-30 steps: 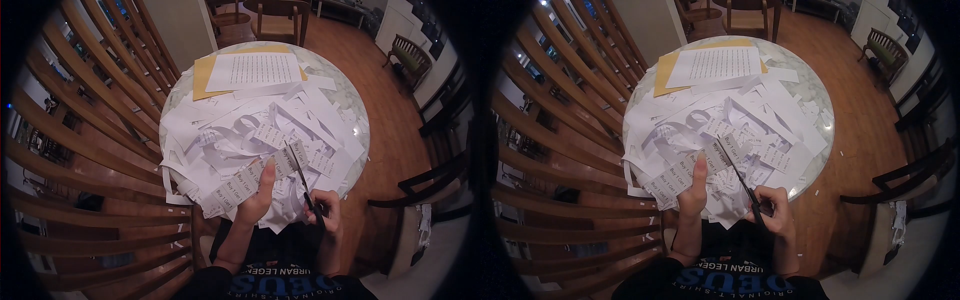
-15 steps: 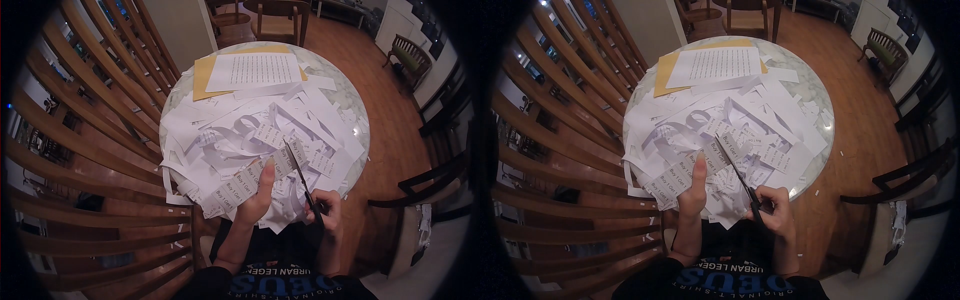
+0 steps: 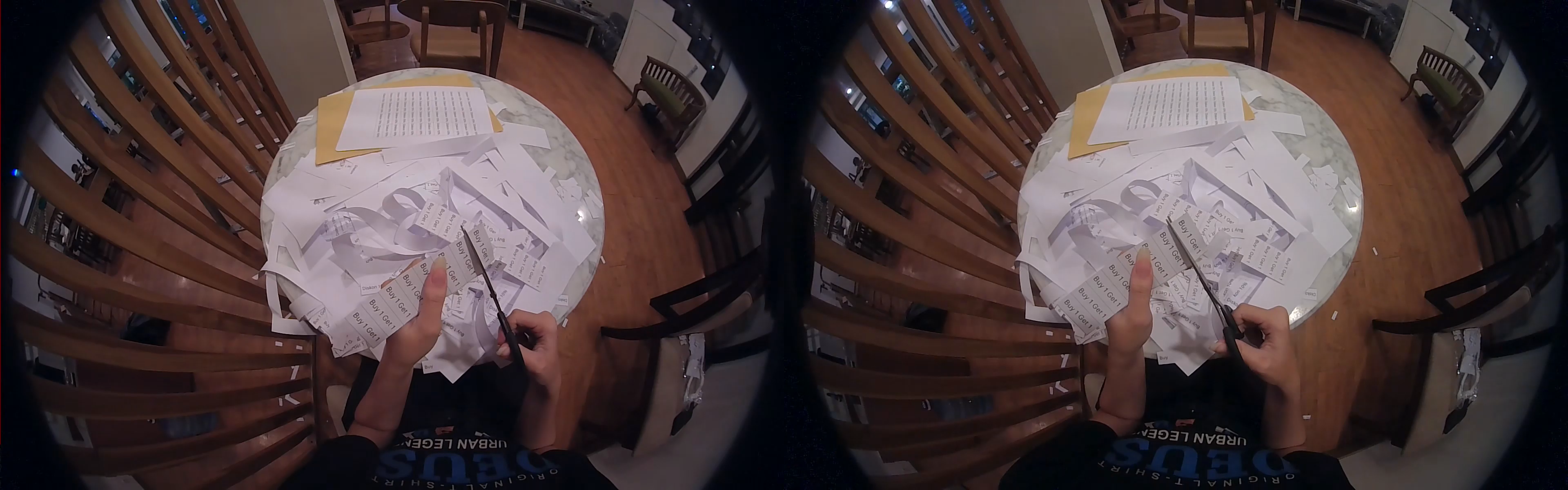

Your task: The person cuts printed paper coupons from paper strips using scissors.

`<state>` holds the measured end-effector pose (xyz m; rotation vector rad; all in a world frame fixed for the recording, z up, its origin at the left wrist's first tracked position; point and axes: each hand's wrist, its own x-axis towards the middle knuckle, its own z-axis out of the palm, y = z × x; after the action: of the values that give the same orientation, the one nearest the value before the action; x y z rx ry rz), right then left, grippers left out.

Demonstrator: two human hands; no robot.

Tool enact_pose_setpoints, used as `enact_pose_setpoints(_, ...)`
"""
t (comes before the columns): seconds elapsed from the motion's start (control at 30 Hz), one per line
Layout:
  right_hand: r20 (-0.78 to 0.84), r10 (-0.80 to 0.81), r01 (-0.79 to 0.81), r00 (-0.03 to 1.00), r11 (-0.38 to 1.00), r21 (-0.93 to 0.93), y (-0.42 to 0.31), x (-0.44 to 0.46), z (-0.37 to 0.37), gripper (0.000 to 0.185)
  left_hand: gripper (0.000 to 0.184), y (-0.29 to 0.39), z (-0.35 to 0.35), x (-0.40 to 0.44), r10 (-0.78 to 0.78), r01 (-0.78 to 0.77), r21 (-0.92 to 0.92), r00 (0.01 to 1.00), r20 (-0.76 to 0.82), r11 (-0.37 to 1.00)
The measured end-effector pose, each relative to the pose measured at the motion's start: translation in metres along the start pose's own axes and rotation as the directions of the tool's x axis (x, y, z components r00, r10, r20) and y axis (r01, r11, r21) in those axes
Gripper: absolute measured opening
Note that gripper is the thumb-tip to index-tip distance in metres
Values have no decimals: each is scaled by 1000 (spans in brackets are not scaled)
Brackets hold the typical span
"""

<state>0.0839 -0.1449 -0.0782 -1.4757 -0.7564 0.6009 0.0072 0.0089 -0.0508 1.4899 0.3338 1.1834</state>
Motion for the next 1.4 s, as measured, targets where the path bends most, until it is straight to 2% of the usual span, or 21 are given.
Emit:
enact_pose_setpoints(0.5,6,30,-30,1000,999,33,-4,0,0,22,16,2,0,0,-15,15,12,1000,12,1000)
enact_pose_setpoints(0.57,12,-11,11,1000,1000,13,-1,0,-1,21,17,2,0,0,-36,35,15,999,25,999)
enact_pose_setpoints(0.9,1,-8,8,1000,1000,12,-4,1,-1,19,16,3,2,1,-17,17,5,1000,5,1000)
enact_pose_setpoints(1.0,-1,6,-6,1000,998,60,-5,1,-1,18,15,1,1,1,-17,17,-15,1000,6,1000)
enact_pose_setpoints(1.07,1,44,-44,999,999,-7,-4,0,-3,18,15,-1,1,1,-19,19,-13,1000,3,1000)
enact_pose_setpoints(1.3,-15,27,-27,1000,999,-42,2,1,-1,15,14,-4,1,2,-11,11,-50,1000,7,999)
enact_pose_setpoints(1.4,-16,24,-24,1000,999,-33,2,1,0,14,14,-5,1,2,-23,22,-26,999,-39,999)
